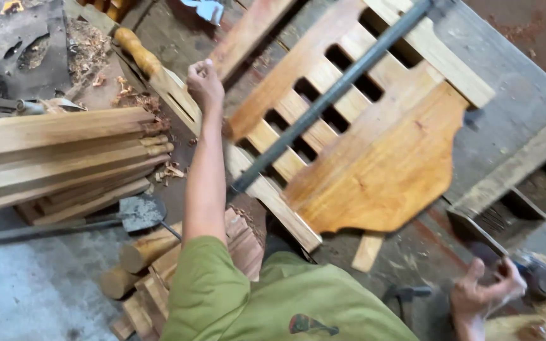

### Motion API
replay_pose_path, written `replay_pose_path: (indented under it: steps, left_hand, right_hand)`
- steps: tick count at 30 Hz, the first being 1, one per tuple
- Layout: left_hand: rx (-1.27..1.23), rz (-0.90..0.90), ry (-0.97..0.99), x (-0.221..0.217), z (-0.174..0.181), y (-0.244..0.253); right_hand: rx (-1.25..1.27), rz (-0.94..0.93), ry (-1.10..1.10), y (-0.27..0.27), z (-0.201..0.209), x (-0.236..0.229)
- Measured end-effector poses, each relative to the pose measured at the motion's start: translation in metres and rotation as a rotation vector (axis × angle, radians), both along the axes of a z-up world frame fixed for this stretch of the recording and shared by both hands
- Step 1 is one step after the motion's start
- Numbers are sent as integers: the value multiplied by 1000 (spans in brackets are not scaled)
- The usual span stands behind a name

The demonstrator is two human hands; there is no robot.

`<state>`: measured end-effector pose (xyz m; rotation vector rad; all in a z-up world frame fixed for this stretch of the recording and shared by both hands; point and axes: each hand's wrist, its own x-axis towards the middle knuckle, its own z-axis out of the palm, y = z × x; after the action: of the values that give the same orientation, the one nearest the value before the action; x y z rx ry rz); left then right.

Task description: Assembling a wooden furniture component using a hammer, nails, and a clamp

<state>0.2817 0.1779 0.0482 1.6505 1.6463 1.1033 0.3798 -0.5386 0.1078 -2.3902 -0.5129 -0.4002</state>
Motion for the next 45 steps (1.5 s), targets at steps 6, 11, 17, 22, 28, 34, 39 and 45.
replay_pose_path:
  steps: [6, 11, 17, 22, 28, 34, 39, 45]
  left_hand:
    - [-107, 120, -80, 16, -56, 169]
    - [-349, 15, -265, 55, -37, 234]
    - [-238, -174, -271, 82, -74, 295]
    - [-539, -269, -195, 77, -111, 303]
    - [-596, -113, -268, 43, -3, 236]
    - [-763, 248, -853, 24, -90, 198]
    - [-621, 300, -1042, 2, -12, 219]
    - [-824, -312, -873, 45, -61, 330]
  right_hand:
    - [45, 40, 1, 164, 17, -38]
    - [170, 217, 121, 320, 23, -34]
    - [282, 499, 315, 512, 17, -24]
    - [271, 636, 357, 701, 12, 23]
    - [232, 656, 691, 860, -33, 70]
    - [-62, 813, 486, 914, -117, 101]
    - [-184, 600, 457, 912, -157, 118]
    - [-123, 778, 643, 889, -48, 90]
